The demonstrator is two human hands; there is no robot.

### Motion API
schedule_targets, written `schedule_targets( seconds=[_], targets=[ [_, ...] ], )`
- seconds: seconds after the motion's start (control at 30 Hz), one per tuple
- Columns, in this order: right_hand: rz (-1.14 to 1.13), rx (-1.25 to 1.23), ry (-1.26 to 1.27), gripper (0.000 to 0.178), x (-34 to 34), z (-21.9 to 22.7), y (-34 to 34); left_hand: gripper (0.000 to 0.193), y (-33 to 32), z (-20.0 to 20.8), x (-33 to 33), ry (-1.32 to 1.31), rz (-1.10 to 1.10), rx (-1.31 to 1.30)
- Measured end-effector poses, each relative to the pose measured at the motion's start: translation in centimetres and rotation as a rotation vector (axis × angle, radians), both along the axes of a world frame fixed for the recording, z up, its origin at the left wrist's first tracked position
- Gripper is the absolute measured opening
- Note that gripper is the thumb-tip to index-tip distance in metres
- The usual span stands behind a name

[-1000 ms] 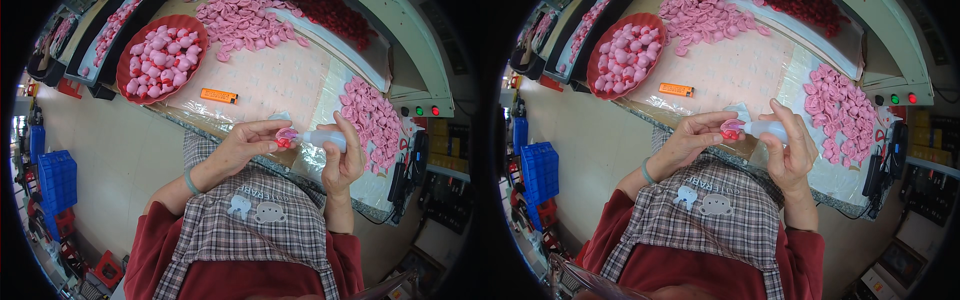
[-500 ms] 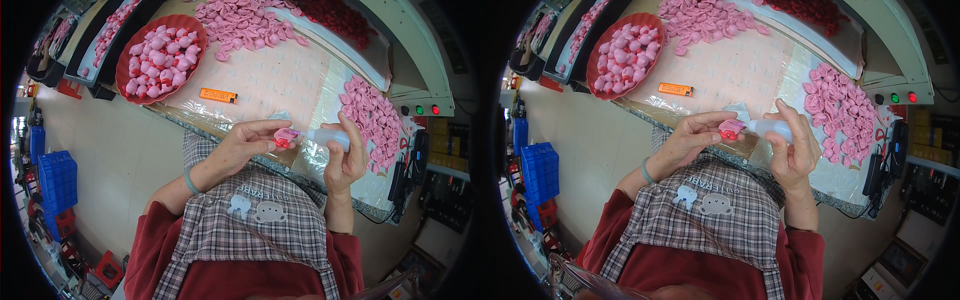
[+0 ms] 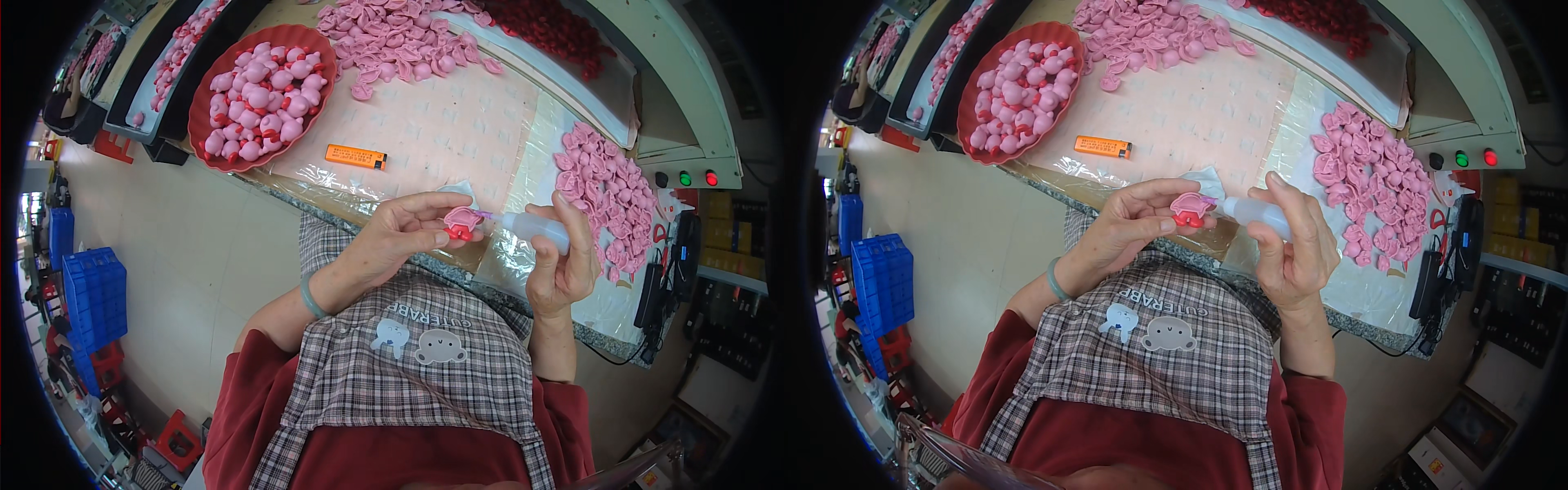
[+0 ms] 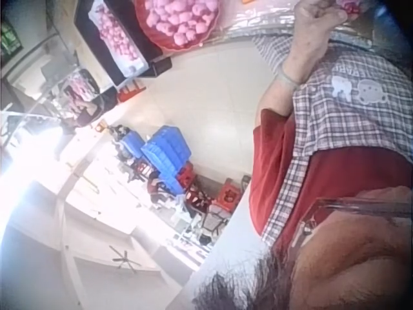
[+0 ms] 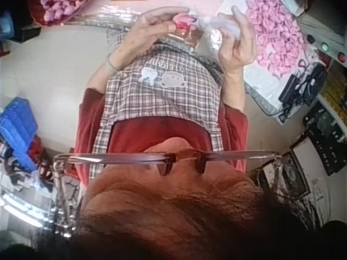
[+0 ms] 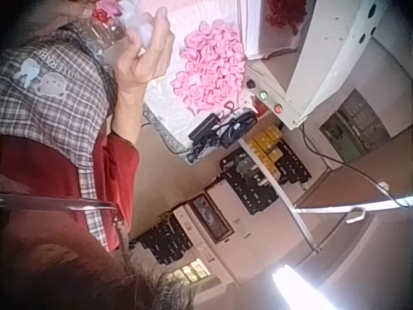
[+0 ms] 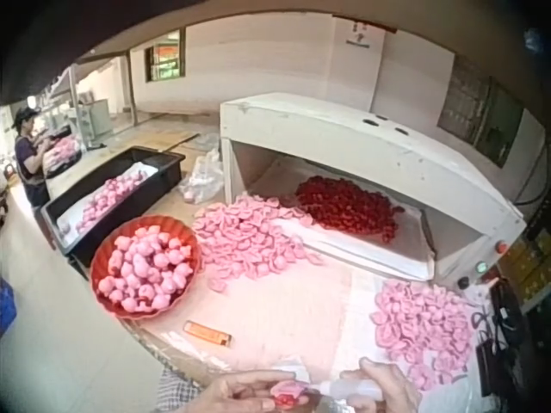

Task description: The person is applying glue to small pink plastic components and assembling them on a workbench.

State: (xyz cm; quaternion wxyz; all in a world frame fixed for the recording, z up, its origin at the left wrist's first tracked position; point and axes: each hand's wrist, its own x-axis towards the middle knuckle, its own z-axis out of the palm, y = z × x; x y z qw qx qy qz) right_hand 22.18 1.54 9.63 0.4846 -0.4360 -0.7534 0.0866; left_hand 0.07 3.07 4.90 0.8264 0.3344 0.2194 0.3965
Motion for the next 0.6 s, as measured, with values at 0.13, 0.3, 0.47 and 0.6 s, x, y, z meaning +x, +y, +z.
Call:
schedule_targets(
  seconds=[0.13, 0.3, 0.47, 0.6],
  targets=[
    [0.012, 0.068, -0.053, 0.04, -0.09, 0.02, -0.01, 0.047, -0.09, -0.07, -0.01, 0.018, 0.018, -0.006],
    [0.007, 0.101, -0.107, 0.04, -0.1, 0.11, -0.14, 0.047, -0.07, 0.1, 0.0, 0.039, 0.036, -0.021],
    [-0.005, 0.115, -0.141, 0.04, -0.32, 0.25, -0.11, 0.046, -0.06, -0.04, 0.0, 0.053, 0.061, -0.011],
    [-0.017, 0.202, -0.126, 0.042, -0.48, -0.03, 0.32, 0.046, 0.0, 0.18, 0.07, 0.019, 0.076, -0.042]
  ],
)
